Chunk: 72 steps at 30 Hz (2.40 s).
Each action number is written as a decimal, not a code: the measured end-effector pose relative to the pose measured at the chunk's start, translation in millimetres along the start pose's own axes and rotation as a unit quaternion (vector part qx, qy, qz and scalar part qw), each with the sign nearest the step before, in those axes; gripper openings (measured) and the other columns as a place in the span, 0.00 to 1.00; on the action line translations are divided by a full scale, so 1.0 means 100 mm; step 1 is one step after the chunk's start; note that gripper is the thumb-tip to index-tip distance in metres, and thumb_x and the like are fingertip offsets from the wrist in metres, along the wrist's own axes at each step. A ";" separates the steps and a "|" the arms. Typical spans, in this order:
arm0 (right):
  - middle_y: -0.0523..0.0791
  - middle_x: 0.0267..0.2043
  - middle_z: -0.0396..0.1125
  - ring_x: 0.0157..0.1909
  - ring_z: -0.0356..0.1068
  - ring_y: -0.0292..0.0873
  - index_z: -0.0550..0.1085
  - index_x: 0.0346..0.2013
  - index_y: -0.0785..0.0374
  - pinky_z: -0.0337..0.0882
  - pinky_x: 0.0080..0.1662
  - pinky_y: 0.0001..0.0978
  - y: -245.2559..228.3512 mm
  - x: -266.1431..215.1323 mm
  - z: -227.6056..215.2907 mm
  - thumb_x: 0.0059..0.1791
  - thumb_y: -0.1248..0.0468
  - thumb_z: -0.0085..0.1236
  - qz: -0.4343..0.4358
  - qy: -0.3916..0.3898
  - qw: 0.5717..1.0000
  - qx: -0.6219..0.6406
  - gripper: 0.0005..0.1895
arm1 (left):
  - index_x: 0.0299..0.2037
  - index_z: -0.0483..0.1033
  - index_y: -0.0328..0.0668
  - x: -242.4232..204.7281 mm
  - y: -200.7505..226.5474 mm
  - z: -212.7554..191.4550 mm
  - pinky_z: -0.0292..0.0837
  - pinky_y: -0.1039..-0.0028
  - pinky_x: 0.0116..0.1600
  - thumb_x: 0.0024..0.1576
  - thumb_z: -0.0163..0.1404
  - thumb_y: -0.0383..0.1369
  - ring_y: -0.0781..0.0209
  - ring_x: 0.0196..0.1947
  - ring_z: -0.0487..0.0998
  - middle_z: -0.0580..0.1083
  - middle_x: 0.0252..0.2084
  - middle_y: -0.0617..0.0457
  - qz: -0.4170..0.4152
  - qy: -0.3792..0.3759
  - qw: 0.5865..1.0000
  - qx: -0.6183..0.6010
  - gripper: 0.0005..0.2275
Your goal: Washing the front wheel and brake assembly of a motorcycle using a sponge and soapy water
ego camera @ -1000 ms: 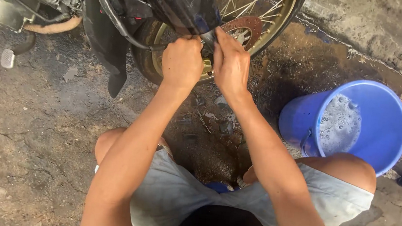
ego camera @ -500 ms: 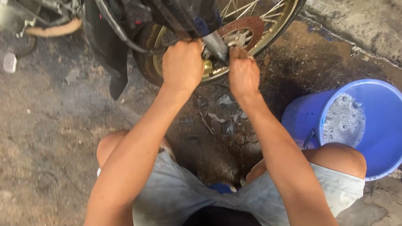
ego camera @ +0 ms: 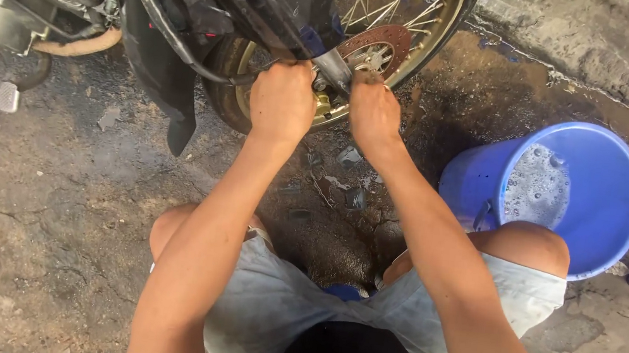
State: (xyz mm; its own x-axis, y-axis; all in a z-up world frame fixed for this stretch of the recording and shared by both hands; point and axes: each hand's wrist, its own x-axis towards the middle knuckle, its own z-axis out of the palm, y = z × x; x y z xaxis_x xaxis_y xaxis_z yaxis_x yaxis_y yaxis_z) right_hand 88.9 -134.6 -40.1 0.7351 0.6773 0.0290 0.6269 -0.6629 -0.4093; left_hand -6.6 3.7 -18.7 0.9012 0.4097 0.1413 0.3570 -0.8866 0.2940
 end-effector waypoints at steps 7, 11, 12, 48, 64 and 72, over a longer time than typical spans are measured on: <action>0.52 0.32 0.76 0.36 0.79 0.62 0.80 0.39 0.59 0.80 0.35 0.54 0.50 0.11 0.51 0.48 0.72 0.47 0.012 -0.058 0.992 -0.116 0.14 | 0.34 0.82 0.35 0.03 0.02 -0.04 0.82 0.55 0.28 0.60 0.54 0.32 0.36 0.26 0.83 0.77 0.27 0.41 -0.012 -0.019 1.000 -0.011 0.08; 0.57 0.33 0.75 0.35 0.77 0.67 0.82 0.41 0.52 0.80 0.35 0.56 0.69 0.20 0.37 0.46 0.72 0.47 0.011 -0.102 0.990 -0.094 0.19 | 0.35 0.81 0.34 0.06 0.03 -0.07 0.81 0.55 0.26 0.60 0.54 0.31 0.36 0.25 0.83 0.77 0.26 0.39 -0.005 -0.004 1.000 -0.021 0.07; 0.57 0.33 0.75 0.35 0.77 0.67 0.82 0.41 0.52 0.80 0.35 0.56 0.54 0.14 0.26 0.46 0.72 0.47 0.010 -0.104 0.990 -0.096 0.19 | 0.35 0.81 0.34 0.05 0.03 -0.06 0.81 0.55 0.26 0.60 0.54 0.31 0.36 0.25 0.83 0.77 0.26 0.39 -0.007 -0.005 1.000 -0.023 0.07; 0.60 0.36 0.76 0.41 0.77 0.68 0.82 0.48 0.55 0.79 0.43 0.58 0.75 0.24 0.48 0.51 0.71 0.46 0.059 -0.173 0.978 -0.096 0.19 | 0.33 0.82 0.35 0.04 -0.01 -0.08 0.81 0.56 0.27 0.61 0.53 0.33 0.39 0.23 0.82 0.75 0.22 0.40 0.005 0.001 1.000 -0.023 0.09; 0.60 0.31 0.75 0.38 0.78 0.65 0.81 0.40 0.67 0.79 0.38 0.57 0.42 0.13 0.24 0.50 0.70 0.44 0.013 -0.114 0.984 -0.133 0.15 | 0.32 0.82 0.42 0.08 -0.01 -0.04 0.81 0.54 0.28 0.59 0.54 0.36 0.37 0.24 0.82 0.75 0.22 0.42 -0.012 -0.011 1.000 0.010 0.09; 0.55 0.31 0.76 0.37 0.79 0.60 0.81 0.39 0.61 0.80 0.37 0.51 0.40 0.13 0.30 0.50 0.69 0.46 -0.016 -0.104 0.972 -0.211 0.13 | 0.35 0.84 0.37 0.07 0.03 -0.10 0.81 0.54 0.28 0.61 0.53 0.32 0.35 0.24 0.82 0.76 0.22 0.39 -0.038 -0.027 0.999 -0.024 0.09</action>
State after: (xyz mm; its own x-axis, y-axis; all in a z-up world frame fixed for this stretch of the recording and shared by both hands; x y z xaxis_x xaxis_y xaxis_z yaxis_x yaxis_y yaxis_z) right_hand 115.8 -142.5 -83.6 0.6729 0.7206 -0.1672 0.7309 -0.6825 -0.0003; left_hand -1.7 5.4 -7.8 0.8844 0.4620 0.0669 0.4135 -0.8418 0.3471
